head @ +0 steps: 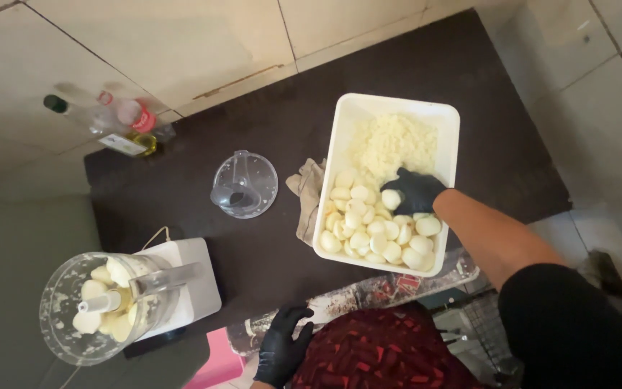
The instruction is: The person transfers peeled onions from a white tray into a food processor, secures the lid, and blends the contents. After blending, the person removes the lid and transfers the processed onions back into the tray, repeating the process with additional onions.
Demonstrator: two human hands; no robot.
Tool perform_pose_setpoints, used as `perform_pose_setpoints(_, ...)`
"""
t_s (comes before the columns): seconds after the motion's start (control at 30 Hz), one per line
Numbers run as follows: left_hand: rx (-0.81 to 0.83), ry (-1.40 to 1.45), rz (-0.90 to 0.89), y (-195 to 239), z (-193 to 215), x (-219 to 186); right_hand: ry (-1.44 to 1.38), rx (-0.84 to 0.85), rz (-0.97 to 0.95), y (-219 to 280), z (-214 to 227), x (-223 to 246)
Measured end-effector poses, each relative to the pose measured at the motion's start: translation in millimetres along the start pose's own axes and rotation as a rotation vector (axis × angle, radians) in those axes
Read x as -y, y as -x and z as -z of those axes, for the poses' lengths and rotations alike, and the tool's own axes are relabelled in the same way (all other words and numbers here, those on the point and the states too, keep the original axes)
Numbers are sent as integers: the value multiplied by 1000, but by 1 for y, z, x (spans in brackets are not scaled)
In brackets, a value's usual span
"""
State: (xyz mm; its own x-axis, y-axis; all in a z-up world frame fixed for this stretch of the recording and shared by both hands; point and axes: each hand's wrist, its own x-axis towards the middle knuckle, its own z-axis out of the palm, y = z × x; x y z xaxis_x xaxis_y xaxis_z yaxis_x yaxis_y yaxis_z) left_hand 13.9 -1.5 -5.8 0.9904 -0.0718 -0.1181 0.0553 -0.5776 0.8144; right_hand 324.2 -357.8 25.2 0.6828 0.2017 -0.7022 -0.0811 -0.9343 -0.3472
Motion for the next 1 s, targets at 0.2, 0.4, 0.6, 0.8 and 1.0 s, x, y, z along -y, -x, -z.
perform_pose_setpoints(0.2, 43, -28, 8, -1, 9, -2, 5, 121, -4, -9, -3, 5)
perform_pose_setpoints(0.4, 55, 5, 45, 0, 9, -3, -56, 18, 30, -49, -33, -24)
perform_pose_setpoints(0.6, 53, -4, 34, -4, 6, 0, -122, 37, 89, -48, -35, -33)
perform_pose_setpoints(0.8, 71, -47, 86, -2, 5, 9, 27, 28, 55, -34, -40, -25)
perform_pose_setpoints(1.0, 20, -6, 15, 2, -5, 18, -79, -32, 61, -42, -47, -37)
